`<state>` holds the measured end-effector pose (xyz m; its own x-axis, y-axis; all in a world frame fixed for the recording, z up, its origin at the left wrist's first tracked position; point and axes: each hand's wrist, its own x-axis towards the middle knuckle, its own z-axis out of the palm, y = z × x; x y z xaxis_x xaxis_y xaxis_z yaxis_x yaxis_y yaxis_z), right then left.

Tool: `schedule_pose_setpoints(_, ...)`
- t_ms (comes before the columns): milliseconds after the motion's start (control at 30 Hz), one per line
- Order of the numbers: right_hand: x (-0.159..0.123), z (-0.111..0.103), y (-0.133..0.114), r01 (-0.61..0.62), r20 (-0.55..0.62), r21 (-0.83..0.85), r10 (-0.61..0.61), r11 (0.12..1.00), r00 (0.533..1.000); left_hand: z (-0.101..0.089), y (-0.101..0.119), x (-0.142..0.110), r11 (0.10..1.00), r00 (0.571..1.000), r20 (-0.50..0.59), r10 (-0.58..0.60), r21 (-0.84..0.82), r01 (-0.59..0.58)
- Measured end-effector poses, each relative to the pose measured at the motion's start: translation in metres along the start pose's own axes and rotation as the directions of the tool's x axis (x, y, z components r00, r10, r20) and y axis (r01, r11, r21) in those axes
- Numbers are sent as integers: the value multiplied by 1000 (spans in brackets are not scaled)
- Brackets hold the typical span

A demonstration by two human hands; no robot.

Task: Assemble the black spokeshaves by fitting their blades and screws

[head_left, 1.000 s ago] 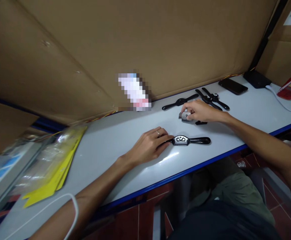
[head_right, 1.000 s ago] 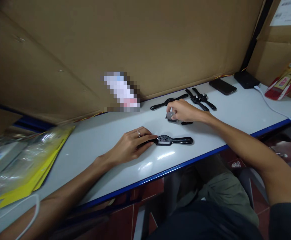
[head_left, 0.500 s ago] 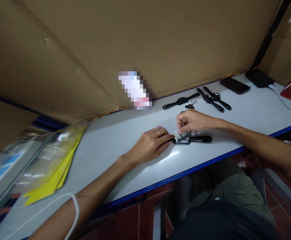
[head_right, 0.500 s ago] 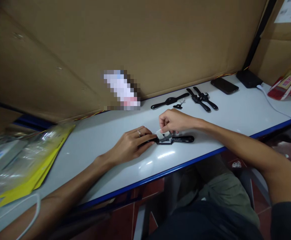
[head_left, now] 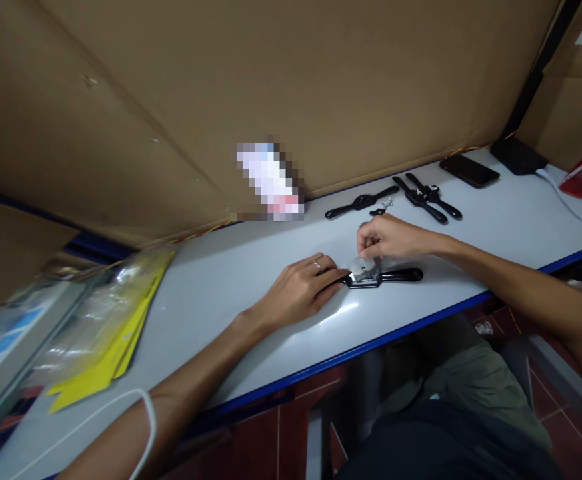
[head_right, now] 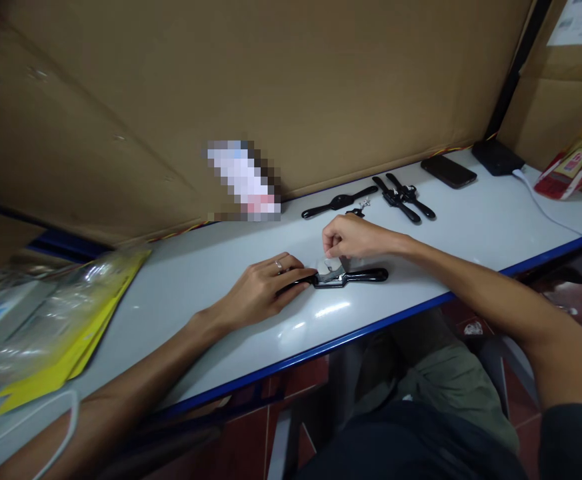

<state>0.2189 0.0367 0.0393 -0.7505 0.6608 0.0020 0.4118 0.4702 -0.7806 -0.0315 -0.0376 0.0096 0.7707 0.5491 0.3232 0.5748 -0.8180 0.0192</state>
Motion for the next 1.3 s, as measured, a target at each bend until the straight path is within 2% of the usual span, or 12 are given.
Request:
schedule_pose_setpoints(133, -1, -2, -1, -33, -9, 20, 33, 999, 999, 0, 0, 0, 1000, 1000, 3, -5, -9, 5)
schedule_pose_setpoints(300, -1, -2, 0, -14, -8, 54, 14, 998, 1000, 1, 0, -1, 1000, 1000, 0, -1, 0, 1)
schedule_pose_setpoints(467, -1, 2, -2, -86, 35, 91, 83, 992, 996, 0, 1, 1, 1000, 1000, 5, 6, 17, -6)
schedule_pose_setpoints(667, -2, 2, -5, -116, 63, 60, 112, 991, 992, 0, 1, 0, 999, 1000, 11, 11, 47, -11)
schedule_pose_setpoints(833, -1, 3, 1, -60, 83, -19, 61, 998, 995, 0, 1, 0, 997, 1000, 7, 29, 69, -29)
schedule_pose_setpoints(1000, -1, 4, 2, 22, 40, -61, -20, 998, 999, 0, 1, 0, 999, 1000, 5, 14, 41, -14)
schedule_pose_setpoints(1300, 1, 3, 2, -30, -8, -91, 30, 995, 1000, 0, 2, 1, 998, 1000, 12, 23, 60, -23)
